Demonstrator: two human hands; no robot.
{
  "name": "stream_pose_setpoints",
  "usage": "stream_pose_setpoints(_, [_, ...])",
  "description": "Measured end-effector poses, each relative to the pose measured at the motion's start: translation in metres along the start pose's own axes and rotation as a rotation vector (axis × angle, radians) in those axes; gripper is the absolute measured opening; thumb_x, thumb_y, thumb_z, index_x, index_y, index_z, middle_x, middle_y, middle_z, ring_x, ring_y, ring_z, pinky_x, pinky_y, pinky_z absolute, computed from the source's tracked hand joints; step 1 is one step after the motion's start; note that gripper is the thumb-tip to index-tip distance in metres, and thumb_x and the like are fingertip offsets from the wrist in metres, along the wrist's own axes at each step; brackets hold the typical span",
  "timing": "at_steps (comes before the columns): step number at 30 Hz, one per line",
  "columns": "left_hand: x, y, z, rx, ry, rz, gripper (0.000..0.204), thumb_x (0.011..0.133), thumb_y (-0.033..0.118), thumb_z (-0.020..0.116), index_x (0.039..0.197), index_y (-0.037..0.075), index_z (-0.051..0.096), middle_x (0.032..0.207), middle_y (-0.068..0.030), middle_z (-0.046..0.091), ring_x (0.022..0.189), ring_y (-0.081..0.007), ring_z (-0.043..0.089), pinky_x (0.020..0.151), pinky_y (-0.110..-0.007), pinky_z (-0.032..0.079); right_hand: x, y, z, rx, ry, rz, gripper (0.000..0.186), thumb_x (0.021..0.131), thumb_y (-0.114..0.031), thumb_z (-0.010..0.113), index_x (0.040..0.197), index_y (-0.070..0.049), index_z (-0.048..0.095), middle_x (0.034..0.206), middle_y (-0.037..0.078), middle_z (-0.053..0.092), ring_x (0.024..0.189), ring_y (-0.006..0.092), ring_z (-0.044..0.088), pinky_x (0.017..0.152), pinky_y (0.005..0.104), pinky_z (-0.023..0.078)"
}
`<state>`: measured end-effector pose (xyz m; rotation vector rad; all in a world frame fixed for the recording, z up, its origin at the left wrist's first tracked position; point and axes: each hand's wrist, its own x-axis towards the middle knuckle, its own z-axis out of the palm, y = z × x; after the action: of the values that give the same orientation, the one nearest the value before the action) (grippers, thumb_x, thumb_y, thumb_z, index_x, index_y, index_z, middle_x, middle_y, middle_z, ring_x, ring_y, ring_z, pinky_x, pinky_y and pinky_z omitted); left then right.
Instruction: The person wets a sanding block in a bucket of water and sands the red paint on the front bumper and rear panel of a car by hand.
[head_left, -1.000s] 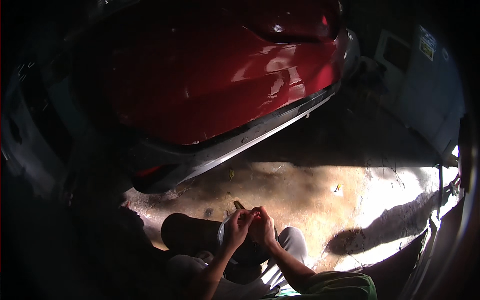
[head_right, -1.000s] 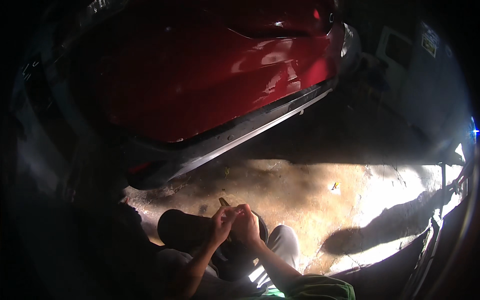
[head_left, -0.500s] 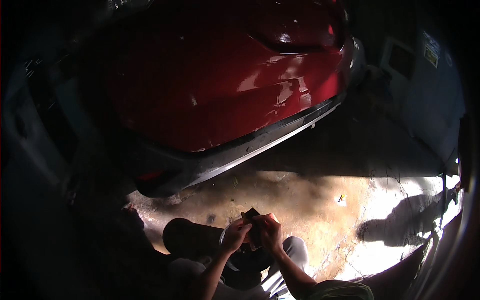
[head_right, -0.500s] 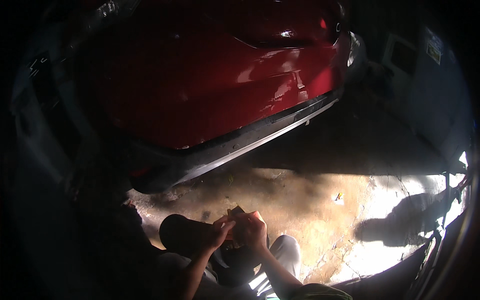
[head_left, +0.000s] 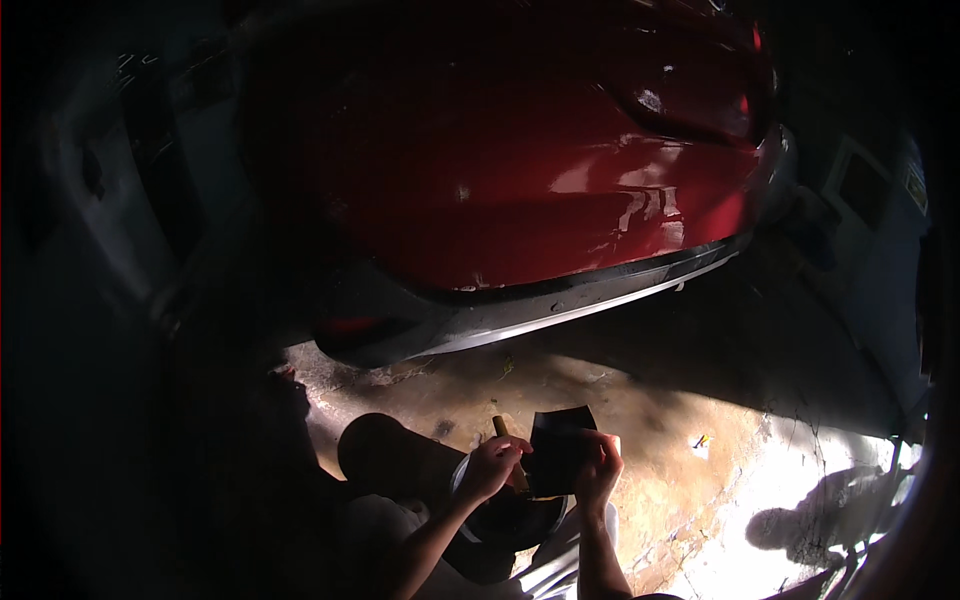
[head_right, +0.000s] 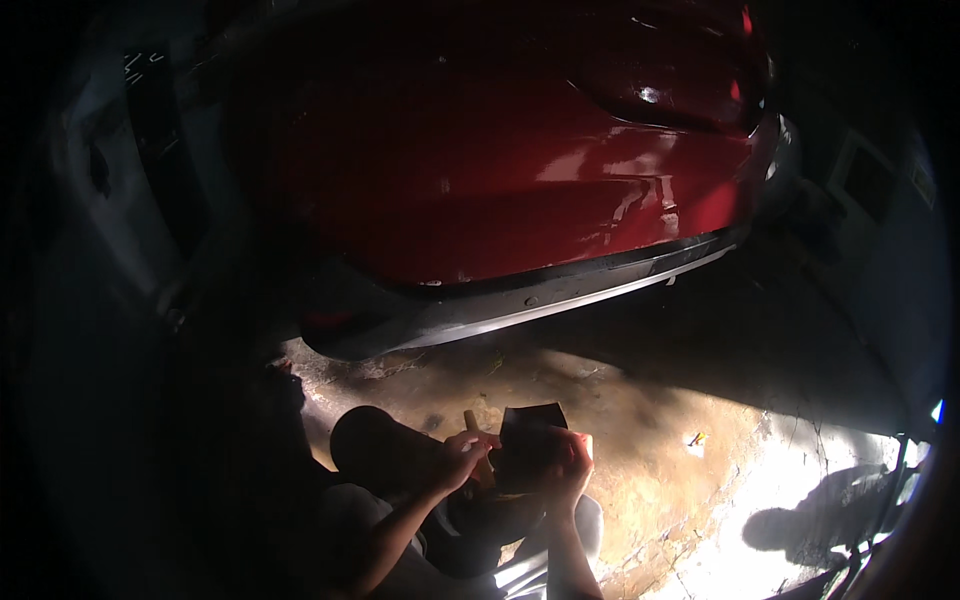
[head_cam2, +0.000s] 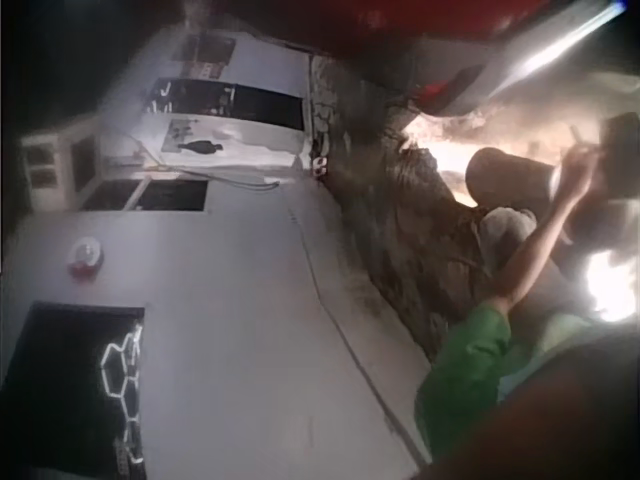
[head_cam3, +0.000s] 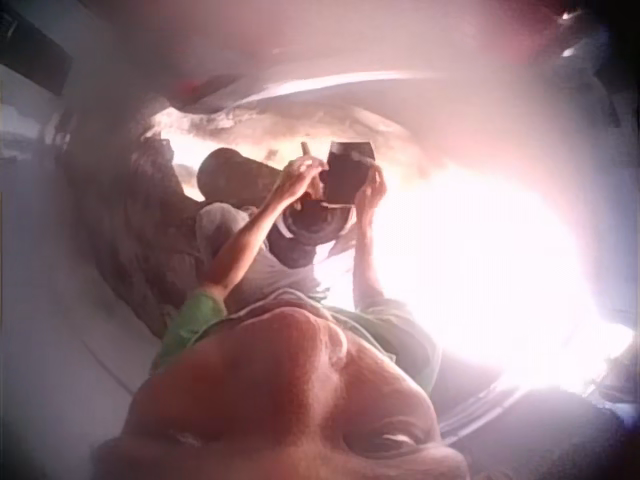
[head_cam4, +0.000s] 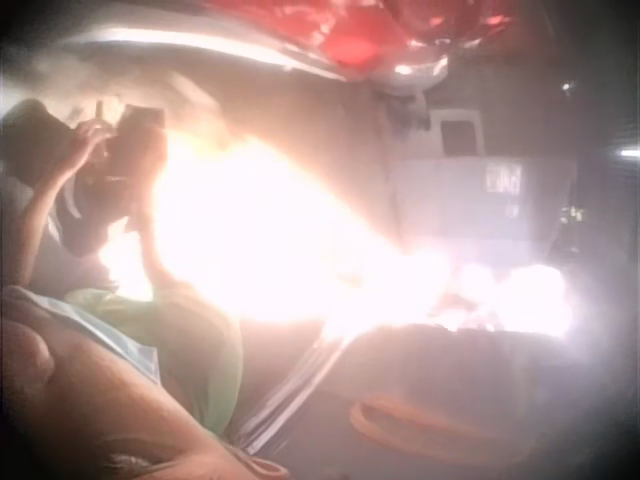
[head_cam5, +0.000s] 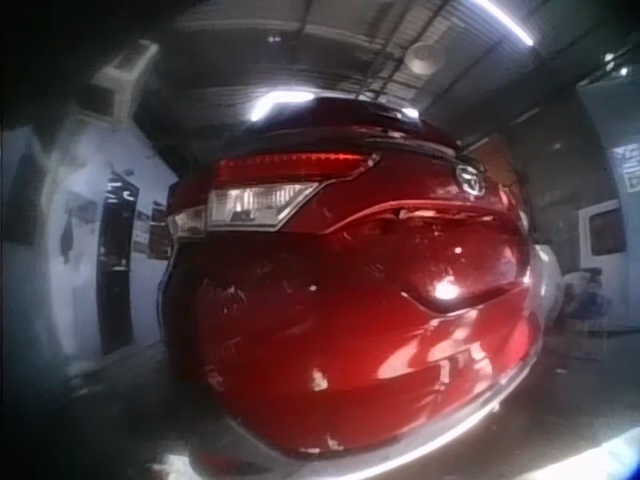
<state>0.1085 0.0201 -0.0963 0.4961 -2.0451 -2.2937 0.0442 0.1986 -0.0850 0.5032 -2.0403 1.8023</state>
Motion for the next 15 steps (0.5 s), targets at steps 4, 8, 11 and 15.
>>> stream_pose_setpoints(4, [0.015,-0.054,-0.013,0.381,0.148,0.279,0.020,0.088,0.018,0.069,0.107,0.012,0.073,0.089,-0.0125,0.070,0.079,-0.0223,0.071,0.073,-0.035,0.057,0.018,-0.001,-0.010,0.007,0.151,0.062,0.040,0.082,0.015,0.041,0.107,0.002,0.069,0.100,0.009,0.059,0.094,0.0183,0.061,0.086,0.0281,0.049])
stream_pose_setpoints(8, [0.003,-0.077,0.004,0.954,-0.177,-0.113,0.038,0.085,0.031,0.077,0.122,0.023,0.069,0.109,-0.0237,0.066,0.101,-0.0385,0.068,0.086,-0.046,0.056,-0.001,0.007,-0.002,-0.098,-0.120,0.115,0.024,0.094,0.005,0.051,0.108,0.000,0.070,0.098,0.010,0.059,0.093,0.0197,0.063,0.081,0.0288,0.049])
stream_pose_setpoints(11, [0.018,-0.117,-0.026,1.014,-0.172,-0.045,0.037,0.086,0.036,0.076,0.118,0.019,0.070,0.112,-0.0239,0.066,0.100,-0.0385,0.068,0.086,-0.046,0.056,-0.021,-0.010,0.022,-0.216,-0.229,0.073,0.024,0.093,0.005,0.055,0.104,-0.004,0.073,0.092,0.011,0.061,0.089,0.0218,0.064,0.079,0.0308,0.049])
stream_pose_setpoints(15, [0.000,-0.013,0.015,0.377,0.077,0.275,0.038,0.086,0.029,0.079,0.114,0.009,0.065,0.107,-0.0178,0.069,0.096,-0.0311,0.071,0.084,-0.040,0.056,-0.029,-0.009,0.012,-0.382,-0.385,-0.012,0.022,0.089,0.005,0.061,0.103,-0.004,0.075,0.093,0.011,0.064,0.090,0.0219,0.065,0.078,0.0328,0.051])
